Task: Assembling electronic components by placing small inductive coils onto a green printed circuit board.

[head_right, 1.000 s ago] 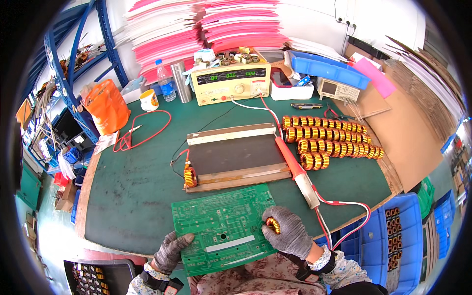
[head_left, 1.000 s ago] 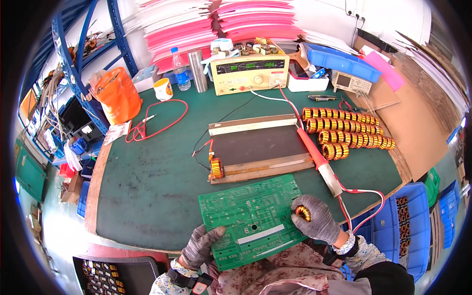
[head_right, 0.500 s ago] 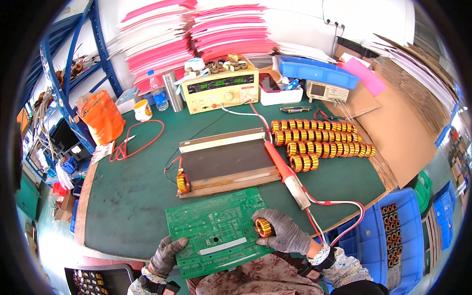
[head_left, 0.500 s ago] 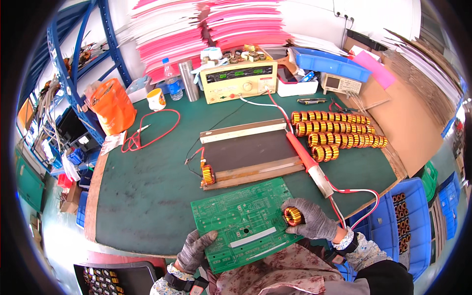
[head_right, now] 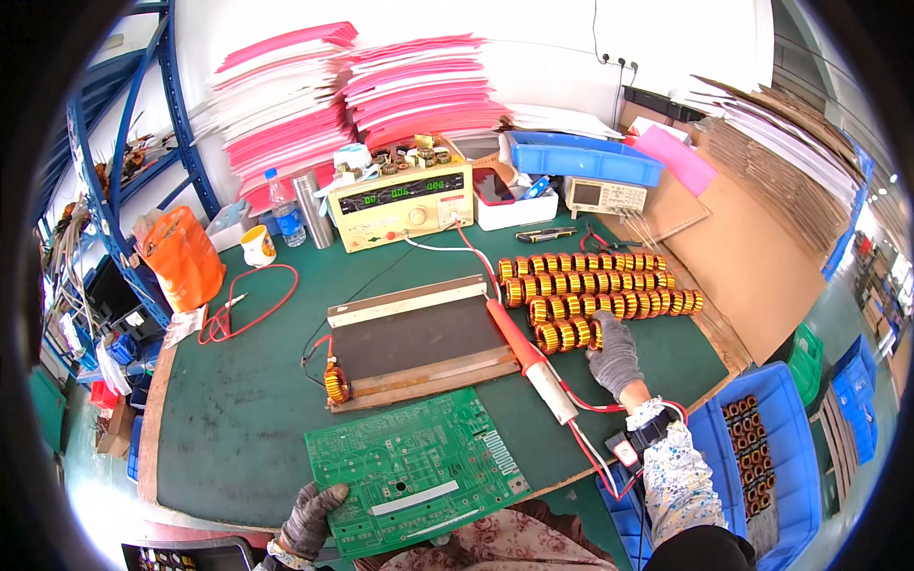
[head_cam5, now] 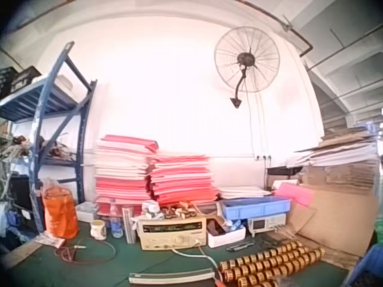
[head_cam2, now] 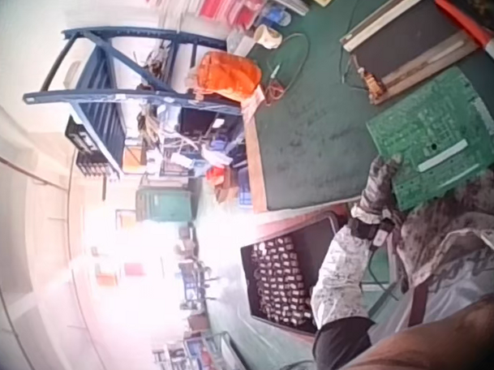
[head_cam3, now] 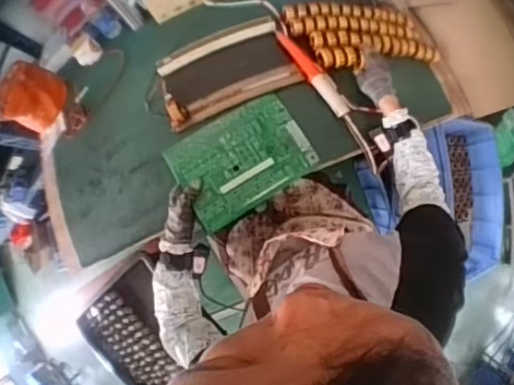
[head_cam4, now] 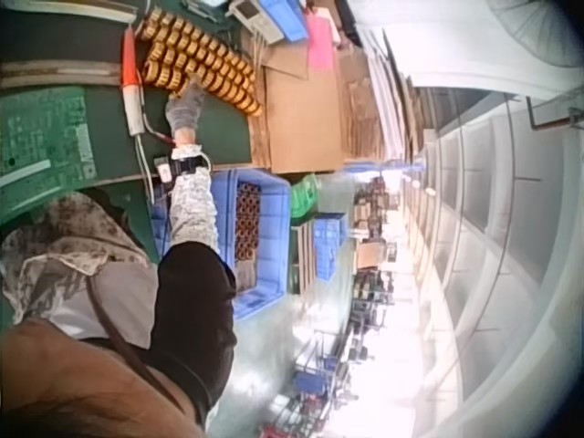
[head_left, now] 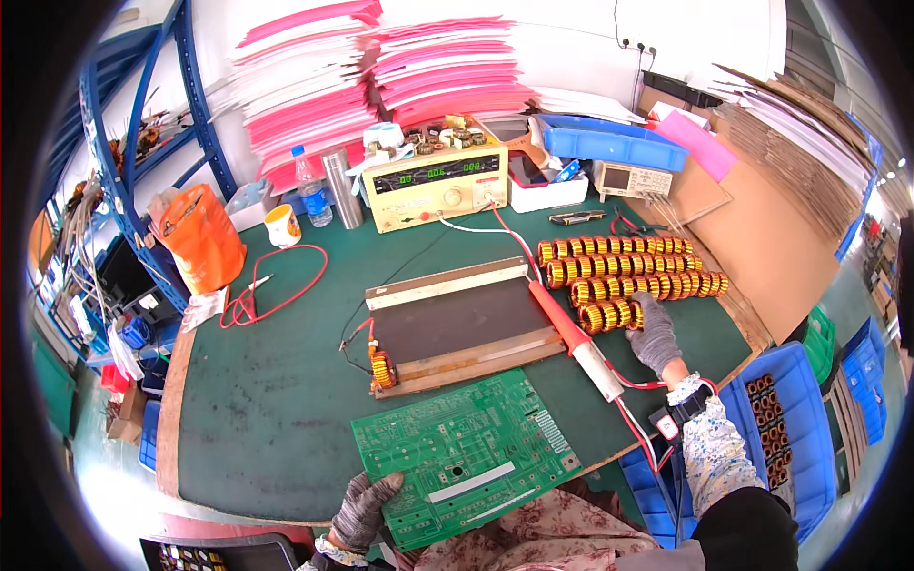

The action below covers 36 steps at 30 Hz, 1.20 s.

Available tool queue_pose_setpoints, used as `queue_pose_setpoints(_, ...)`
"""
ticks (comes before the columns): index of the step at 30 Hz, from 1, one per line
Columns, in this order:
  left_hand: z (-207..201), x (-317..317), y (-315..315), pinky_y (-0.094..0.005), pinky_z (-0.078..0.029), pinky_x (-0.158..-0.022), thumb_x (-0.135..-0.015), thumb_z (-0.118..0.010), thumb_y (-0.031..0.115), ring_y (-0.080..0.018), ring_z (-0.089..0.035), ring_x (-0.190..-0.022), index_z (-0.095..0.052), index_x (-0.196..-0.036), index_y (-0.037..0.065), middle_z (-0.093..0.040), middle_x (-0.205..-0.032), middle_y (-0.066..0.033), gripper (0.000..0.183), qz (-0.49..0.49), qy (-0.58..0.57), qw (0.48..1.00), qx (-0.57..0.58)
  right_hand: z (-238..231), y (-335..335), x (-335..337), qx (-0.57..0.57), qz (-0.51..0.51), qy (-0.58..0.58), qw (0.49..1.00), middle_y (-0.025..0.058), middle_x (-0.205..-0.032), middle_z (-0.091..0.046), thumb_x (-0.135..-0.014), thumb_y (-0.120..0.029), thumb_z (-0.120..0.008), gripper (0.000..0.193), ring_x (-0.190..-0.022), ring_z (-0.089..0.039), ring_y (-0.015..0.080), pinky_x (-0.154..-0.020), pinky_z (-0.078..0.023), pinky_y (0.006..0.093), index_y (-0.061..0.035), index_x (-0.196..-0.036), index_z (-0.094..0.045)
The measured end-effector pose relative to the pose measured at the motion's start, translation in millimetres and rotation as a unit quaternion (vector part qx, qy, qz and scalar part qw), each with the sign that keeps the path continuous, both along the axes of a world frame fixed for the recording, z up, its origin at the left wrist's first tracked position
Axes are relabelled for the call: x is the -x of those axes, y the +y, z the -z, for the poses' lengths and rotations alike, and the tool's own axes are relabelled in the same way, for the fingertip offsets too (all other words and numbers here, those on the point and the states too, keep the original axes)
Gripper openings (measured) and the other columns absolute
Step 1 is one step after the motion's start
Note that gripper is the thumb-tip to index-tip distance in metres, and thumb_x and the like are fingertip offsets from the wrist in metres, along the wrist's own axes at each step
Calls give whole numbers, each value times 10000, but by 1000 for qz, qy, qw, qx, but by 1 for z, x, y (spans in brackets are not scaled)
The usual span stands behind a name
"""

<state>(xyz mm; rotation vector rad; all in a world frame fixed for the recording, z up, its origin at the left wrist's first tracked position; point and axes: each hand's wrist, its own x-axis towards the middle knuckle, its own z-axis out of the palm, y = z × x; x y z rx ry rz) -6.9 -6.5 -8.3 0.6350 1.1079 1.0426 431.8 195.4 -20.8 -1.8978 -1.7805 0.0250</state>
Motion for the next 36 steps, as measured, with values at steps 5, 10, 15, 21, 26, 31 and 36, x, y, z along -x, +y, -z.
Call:
queue_pose_setpoints(5, 0, 3, -1, -312, -513, -776, -821, -671, 244, -176, -611, -897, -528, -1174, -12, -624, -1033, -91, 459, -4, -1, 1000, -5, 7, 4, 0, -79, -31, -9, 996, 197, -1190, -501, -641, -18, -729, 671, -1109, -477, 363, -973, -382, 404, -61, -1232, -415)
queue_pose_setpoints(10, 0, 7, -1, -313, -512, -777, -832, -654, 247, -172, -611, -895, -539, -1165, -9, -623, -1046, -93, 436, 8, 13, 1000, -5, -15, -6, 20, -62, -60, -20, 996, 199, -1203, -489, -650, -70, -729, 701, -1134, -453, 356, -994, -355, 409, -44, -1265, -395)
queue_pose_setpoints(15, -19, -1, 1, -255, -499, -696, -834, -634, 281, -136, -614, -811, -561, -1148, -4, -641, -976, -66, 430, 7, 20, 1000, 0, -74, -37, 133, -89, -327, 51, 939, 157, -1214, -491, -700, -120, -689, 631, -1136, -452, 329, -992, -346, 423, -62, -1266, -417)
queue_pose_setpoints(21, -15, -4, -3, -270, -499, -732, -856, -628, 280, -128, -603, -862, -557, -1155, 8, -633, -1009, -59, 410, 12, -2, 1000, -14, -55, -25, 265, -105, -497, -4, 861, 153, -1150, -524, -725, -217, -690, 553, -1065, -508, 310, -944, -386, 414, -89, -1217, -473)
queue_pose_setpoints(26, 6, 0, 0, -287, -506, -760, -865, -630, 237, -146, -606, -889, -539, -1179, 1, -626, -1044, -75, 403, 47, -36, 998, -9, -26, -11, 312, 6, -489, -51, 871, 163, -1032, -545, -761, -276, -682, 452, -931, -542, 314, -868, -421, 426, -91, -1134, -505)
queue_pose_setpoints(31, 3, 6, -2, -288, -503, -766, -875, -614, 246, -145, -603, -900, -537, -1182, -2, -623, -1048, -73, 402, 46, -55, 997, -21, -28, -23, 279, 150, -486, 349, 787, 68, -920, -558, -780, -260, -674, 356, -780, -552, 172, -700, -462, 318, -87, -1055, -530)
queue_pose_setpoints(36, -4, 5, 3, -281, -497, -772, -872, -605, 239, -145, -601, -907, -542, -1178, 5, -621, -1050, -65, 390, 41, -59, 997, -12, -59, -60, 191, 315, -349, 530, 705, -16, -794, -537, -799, -185, -634, 197, -695, -505, 55, -568, -414, 194, -76, -951, -571)
